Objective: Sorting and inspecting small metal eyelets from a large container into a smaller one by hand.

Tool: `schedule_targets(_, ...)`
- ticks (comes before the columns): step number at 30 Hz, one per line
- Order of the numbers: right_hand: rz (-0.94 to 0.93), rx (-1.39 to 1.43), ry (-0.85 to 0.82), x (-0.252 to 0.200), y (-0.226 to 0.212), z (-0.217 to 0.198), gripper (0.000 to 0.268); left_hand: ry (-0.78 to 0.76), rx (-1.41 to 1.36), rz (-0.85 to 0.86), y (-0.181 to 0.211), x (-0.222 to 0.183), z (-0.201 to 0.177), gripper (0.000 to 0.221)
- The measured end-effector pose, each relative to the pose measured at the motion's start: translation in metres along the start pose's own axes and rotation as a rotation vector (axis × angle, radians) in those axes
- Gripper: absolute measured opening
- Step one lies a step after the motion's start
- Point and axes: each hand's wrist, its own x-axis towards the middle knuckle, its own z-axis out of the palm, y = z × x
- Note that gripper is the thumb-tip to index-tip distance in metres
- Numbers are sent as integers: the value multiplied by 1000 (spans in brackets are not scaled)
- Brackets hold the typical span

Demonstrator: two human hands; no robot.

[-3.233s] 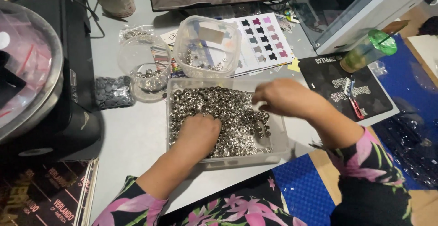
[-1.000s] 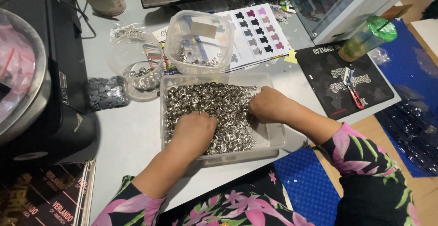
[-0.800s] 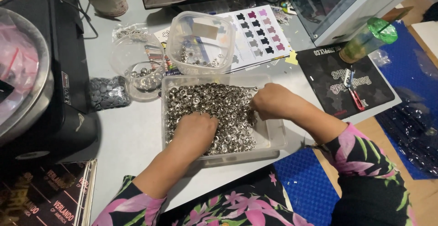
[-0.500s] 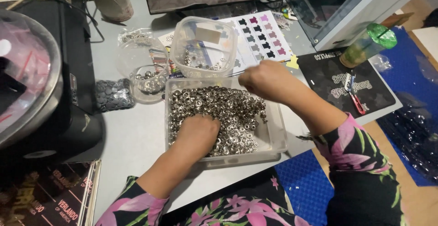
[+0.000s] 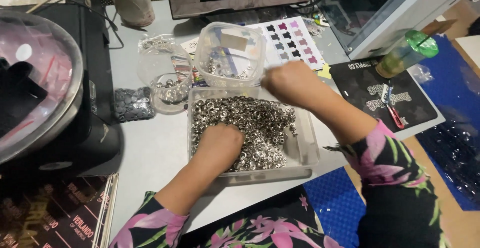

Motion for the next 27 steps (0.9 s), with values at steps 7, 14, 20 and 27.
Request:
schedule_targets(7,-137,-227,-578,-54,-8,53,19,244,91,-18,-8,-1,-24,15)
schedule_targets(14,-164,-337,-493,-67,-23,47,14,-52,9,-120,-23,-2,-50,34)
schedule_targets(20,-148,-342,-488,-69,-44,27,16,-147,32,-154,-34,-6,-32,30)
schedule_targets(27,-146,-425,-540,-74,-50,38,18,-171,20,-95,-33,-2,-22,14)
